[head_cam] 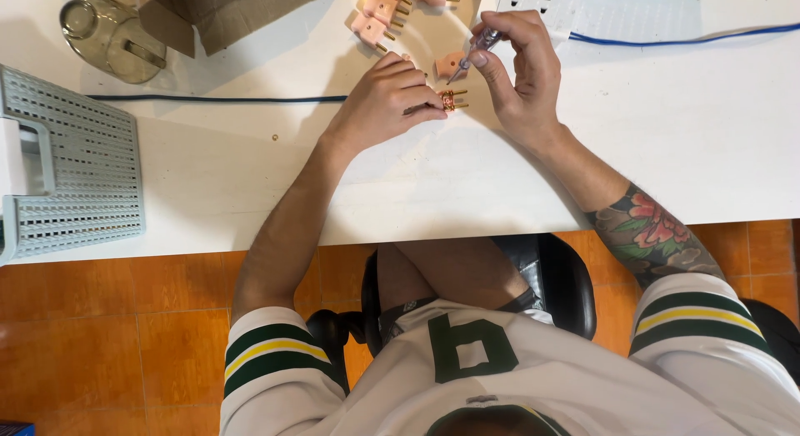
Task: The person uses a screwdriver to tighten screws on small pink electrical components with brass pins. They handle each component one at a time, rotate it to access different sides, and place finished pieces back on the table.
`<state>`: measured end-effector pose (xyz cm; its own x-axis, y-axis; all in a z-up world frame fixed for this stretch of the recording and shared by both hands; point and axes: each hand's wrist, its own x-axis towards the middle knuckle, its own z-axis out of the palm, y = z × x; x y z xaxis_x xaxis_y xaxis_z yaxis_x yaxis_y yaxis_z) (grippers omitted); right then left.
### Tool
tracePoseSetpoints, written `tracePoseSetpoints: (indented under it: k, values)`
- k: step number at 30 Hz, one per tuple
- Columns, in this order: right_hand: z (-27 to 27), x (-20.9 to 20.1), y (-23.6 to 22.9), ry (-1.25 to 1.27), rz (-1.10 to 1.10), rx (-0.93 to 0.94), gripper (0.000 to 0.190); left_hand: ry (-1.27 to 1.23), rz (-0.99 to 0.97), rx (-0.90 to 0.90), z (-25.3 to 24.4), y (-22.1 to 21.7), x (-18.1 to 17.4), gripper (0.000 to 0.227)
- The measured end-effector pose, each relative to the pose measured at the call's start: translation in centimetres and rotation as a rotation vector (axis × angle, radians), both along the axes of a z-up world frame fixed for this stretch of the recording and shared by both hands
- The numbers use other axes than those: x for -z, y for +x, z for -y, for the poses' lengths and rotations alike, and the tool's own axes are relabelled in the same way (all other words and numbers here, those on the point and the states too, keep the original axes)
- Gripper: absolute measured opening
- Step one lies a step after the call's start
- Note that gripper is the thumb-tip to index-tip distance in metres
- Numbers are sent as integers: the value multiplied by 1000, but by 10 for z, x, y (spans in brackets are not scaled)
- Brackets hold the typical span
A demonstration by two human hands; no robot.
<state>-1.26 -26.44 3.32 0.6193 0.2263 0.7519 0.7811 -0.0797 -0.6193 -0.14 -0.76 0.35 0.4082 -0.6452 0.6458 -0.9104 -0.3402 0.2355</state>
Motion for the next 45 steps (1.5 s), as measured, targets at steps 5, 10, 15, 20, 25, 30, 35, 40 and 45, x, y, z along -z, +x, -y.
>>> tracePoseSetpoints:
  k: [5, 10, 15, 20, 25, 30, 35, 40, 45]
  values:
    - [1, 5, 1, -13, -30, -23, 33, 3, 30, 18, -2, 2, 2, 10]
    - [2, 3, 0, -29, -17, -38, 32, -12, -13, 15, -2, 2, 5, 16]
    - [1, 2, -1, -27, -33, -59, 28, 7, -17, 21, -3, 2, 4, 15]
    - [1, -1, -4, -69, -35, -52, 25, -14, 24, 30, -3, 2, 1, 11]
    - [0, -5, -5, -77, -31, -58, 22, -16, 7, 33, -4, 4, 4, 14]
    - [3, -8, -5, -112, -22, -67, 22, -13, -7, 34, -3, 3, 3, 13]
    - [5, -8, -3, -127, -2, -110, 26, -11, -15, 34, -3, 3, 2, 14]
    - [2, -18, -6, -135, -2, -131, 25, -10, -9, 52, -3, 3, -1, 11]
    - [-3, -9, -3, -118, 55, -64, 18, -2, 5, 52, -3, 3, -2, 9]
